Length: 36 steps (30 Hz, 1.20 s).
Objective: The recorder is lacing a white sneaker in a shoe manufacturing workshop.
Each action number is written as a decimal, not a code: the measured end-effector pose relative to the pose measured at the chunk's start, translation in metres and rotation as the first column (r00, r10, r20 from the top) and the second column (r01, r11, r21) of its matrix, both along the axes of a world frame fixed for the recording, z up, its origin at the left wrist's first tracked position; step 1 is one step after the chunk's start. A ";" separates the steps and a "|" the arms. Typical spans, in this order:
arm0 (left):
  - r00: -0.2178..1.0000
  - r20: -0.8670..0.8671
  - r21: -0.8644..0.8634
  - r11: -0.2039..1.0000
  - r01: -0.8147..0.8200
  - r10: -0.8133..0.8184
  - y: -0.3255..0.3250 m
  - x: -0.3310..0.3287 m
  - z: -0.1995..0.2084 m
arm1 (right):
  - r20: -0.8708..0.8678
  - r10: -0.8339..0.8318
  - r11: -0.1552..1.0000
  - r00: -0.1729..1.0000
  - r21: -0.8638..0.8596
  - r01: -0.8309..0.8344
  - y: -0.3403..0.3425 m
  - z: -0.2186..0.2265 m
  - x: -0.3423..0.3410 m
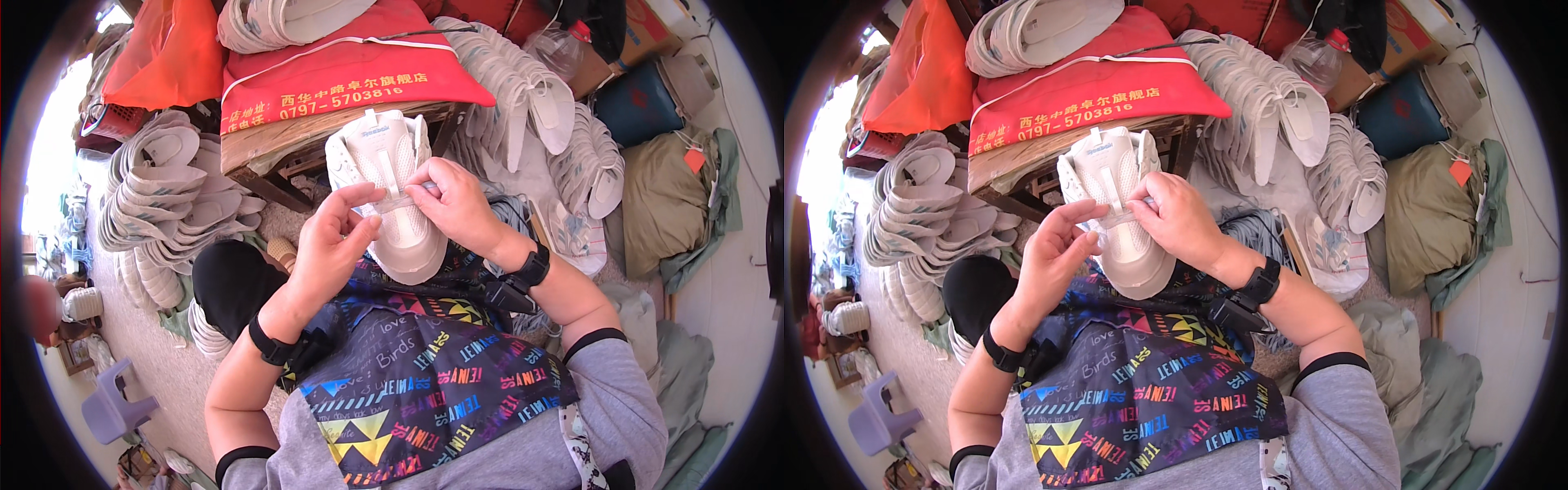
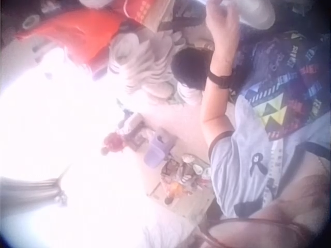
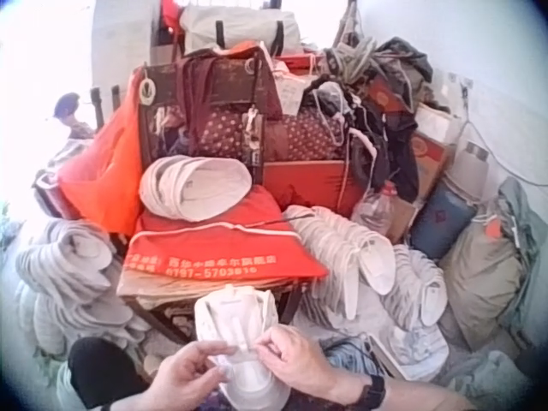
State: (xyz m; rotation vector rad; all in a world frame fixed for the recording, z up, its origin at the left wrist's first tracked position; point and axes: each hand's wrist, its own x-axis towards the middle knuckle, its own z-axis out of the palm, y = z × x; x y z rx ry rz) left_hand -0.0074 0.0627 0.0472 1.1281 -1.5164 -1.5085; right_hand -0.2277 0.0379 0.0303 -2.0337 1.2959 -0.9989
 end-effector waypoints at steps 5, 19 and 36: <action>0.991 0.126 -0.050 0.998 0.042 -0.036 -0.003 0.001 0.004 | 0.008 -0.053 0.995 0.999 0.084 0.052 0.004 -0.002 0.007; 0.972 0.181 -0.154 0.980 -0.126 0.153 -0.006 -0.005 -0.004 | 0.001 0.026 0.991 1.000 0.134 -0.026 0.002 0.005 0.001; 0.964 0.214 -0.444 0.895 -0.048 0.158 -0.026 -0.011 -0.016 | -0.172 0.038 0.998 0.984 0.056 -0.029 0.001 0.013 0.001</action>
